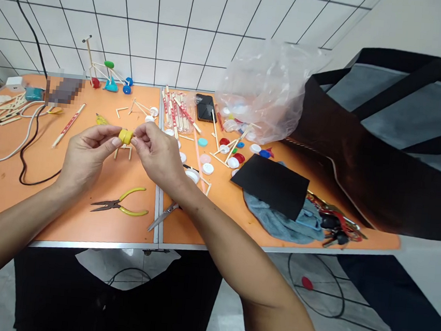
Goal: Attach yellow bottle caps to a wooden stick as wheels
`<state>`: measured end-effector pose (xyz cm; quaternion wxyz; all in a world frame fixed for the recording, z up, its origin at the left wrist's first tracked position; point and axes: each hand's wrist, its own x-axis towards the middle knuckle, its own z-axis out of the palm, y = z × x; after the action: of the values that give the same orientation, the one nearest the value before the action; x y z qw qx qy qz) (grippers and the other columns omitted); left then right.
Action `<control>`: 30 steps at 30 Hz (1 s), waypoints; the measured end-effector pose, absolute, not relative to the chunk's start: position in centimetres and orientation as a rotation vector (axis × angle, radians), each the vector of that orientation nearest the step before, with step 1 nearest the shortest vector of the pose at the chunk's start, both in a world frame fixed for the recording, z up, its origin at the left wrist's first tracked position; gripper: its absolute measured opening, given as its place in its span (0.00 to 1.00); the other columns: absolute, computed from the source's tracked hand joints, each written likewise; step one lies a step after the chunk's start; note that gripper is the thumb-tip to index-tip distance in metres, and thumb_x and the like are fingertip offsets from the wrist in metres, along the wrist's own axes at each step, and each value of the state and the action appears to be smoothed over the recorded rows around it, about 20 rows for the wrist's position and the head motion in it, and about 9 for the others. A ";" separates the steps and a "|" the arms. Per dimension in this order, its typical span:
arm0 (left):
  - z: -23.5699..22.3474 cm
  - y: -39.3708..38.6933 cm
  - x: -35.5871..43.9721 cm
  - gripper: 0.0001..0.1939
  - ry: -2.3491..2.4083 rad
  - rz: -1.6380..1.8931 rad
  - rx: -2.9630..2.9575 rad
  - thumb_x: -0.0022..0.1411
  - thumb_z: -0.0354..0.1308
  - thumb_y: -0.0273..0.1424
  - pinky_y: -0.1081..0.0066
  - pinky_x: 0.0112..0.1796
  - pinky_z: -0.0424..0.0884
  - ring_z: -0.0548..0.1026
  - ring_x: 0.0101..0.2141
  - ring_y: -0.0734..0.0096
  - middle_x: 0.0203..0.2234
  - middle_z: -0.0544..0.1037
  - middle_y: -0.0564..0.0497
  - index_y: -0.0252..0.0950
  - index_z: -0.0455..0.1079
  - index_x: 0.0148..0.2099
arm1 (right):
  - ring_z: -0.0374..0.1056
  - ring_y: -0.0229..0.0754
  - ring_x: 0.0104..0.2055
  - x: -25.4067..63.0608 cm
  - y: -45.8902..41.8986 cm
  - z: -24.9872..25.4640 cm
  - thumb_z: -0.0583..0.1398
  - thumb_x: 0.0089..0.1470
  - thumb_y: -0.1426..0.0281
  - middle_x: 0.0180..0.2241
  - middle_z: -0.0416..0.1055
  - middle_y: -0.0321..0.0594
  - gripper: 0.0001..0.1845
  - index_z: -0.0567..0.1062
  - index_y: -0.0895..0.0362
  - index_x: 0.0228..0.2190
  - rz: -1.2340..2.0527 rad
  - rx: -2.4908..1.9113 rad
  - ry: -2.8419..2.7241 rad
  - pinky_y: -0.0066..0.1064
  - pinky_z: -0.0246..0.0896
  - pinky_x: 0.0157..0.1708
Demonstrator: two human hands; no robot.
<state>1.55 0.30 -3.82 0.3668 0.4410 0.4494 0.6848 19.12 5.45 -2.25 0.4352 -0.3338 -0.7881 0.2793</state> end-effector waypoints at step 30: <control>-3.8 0.7 0.7 0.17 1.154 1.584 1.565 0.56 0.80 0.42 0.66 0.37 0.77 0.78 0.33 0.68 0.35 0.83 0.51 0.43 0.86 0.46 | 0.77 0.40 0.34 19.8 5.4 -2.2 0.64 0.64 0.68 0.32 0.82 0.35 0.05 0.81 0.53 0.35 0.827 -0.740 -1.939 0.34 0.73 0.38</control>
<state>0.66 0.70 -3.84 0.3116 0.5928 0.4371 0.6003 19.84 5.38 -2.21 0.4384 -0.2977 -0.7800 0.3328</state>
